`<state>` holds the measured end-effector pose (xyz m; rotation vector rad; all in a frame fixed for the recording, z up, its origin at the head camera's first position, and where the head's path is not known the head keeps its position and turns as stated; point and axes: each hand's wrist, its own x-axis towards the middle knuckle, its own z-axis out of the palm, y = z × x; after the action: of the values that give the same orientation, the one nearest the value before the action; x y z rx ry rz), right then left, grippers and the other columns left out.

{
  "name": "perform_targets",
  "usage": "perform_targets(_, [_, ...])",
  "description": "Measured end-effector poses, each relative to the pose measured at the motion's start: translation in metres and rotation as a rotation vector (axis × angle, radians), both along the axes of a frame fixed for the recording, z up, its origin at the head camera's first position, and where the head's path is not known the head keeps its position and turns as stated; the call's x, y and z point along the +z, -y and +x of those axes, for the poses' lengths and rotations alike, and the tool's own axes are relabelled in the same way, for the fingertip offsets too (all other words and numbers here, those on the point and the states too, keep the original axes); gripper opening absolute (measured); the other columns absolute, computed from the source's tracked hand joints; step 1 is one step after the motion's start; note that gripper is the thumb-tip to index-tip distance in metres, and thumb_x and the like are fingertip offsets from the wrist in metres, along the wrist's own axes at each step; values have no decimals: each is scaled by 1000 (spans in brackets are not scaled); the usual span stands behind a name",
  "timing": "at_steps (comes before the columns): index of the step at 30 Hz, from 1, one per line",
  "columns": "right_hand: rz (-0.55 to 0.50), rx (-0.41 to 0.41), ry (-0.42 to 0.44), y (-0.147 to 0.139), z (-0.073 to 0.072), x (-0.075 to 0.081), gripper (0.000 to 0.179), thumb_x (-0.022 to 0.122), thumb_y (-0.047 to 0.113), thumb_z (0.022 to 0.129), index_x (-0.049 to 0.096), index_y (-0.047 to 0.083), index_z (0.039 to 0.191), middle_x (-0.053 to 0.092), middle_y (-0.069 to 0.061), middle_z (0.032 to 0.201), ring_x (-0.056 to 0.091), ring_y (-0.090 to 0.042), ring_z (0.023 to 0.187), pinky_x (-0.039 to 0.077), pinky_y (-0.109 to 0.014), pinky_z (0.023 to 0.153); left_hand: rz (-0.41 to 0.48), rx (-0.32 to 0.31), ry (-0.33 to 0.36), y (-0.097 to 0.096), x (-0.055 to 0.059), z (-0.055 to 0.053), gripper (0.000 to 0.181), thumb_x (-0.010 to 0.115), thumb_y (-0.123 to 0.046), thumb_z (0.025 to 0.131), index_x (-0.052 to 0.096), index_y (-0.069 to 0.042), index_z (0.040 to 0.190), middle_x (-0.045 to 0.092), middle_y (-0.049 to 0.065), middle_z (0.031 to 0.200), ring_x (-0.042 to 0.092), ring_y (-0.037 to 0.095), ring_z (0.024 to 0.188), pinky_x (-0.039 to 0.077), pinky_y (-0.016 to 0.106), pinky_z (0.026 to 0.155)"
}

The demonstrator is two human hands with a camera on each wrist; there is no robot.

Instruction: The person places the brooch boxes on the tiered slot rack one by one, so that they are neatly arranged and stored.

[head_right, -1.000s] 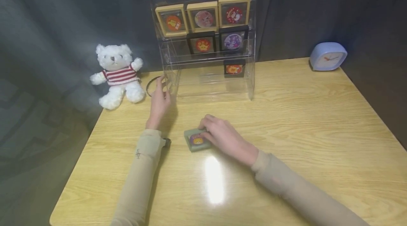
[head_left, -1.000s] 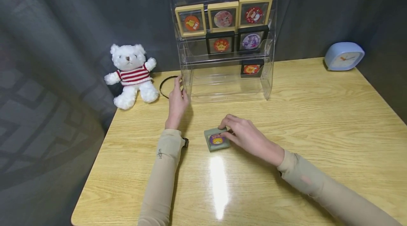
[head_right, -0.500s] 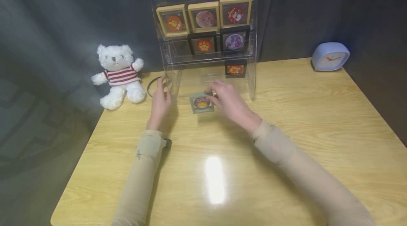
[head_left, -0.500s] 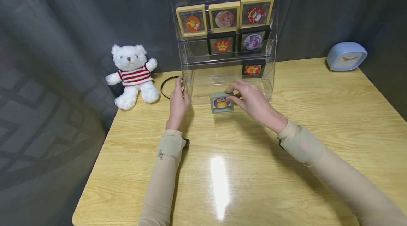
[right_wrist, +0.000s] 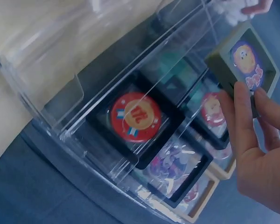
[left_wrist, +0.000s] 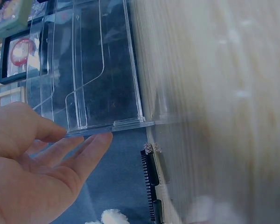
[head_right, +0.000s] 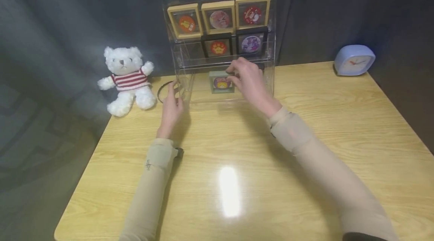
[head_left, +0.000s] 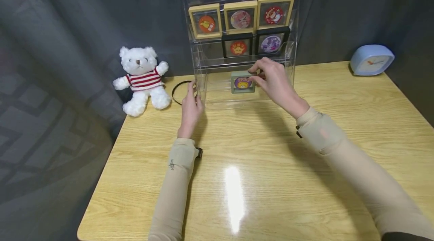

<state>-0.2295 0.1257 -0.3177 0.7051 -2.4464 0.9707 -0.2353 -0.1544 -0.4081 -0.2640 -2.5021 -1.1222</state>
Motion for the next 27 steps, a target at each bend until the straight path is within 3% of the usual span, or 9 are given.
perform_targets(3, [16,-24,4,-1,-9,4,14,78,-2,96,73,-9,107,68,-25,103,71,-39,88,63,-52,79,-4,4,-3,-1,1,0,56,51,12,105,37,3,158,58,34,145,64,51,125,59,56,102])
perform_targets(10, [47,-86,25,-5,-26,6,14,75,-5,97,71,-11,109,65,-26,105,69,-41,92,63,-52,80,0,-8,-1,-4,1,1,55,51,11,105,38,3,158,58,34,145,67,52,117,63,57,90])
perform_targets(13, [54,-102,37,-6,-33,6,15,75,-5,97,71,-11,110,66,-26,107,68,-41,95,62,-52,83,1,-2,2,-4,1,1,56,51,12,105,38,2,158,58,34,146,66,53,119,62,56,92])
perform_targets(22, [92,-100,98,-1,-49,2,18,73,-6,98,70,-10,116,65,-25,115,66,-41,103,60,-55,89,2,12,7,-3,1,0,56,51,12,105,38,2,158,58,34,146,68,53,113,63,56,85])
perform_targets(27, [133,-95,91,2,-54,-4,14,69,-10,100,71,-11,113,67,-25,114,69,-43,103,62,-55,90,3,9,10,-2,1,0,56,51,12,105,38,3,159,57,34,147,66,52,118,62,56,92])
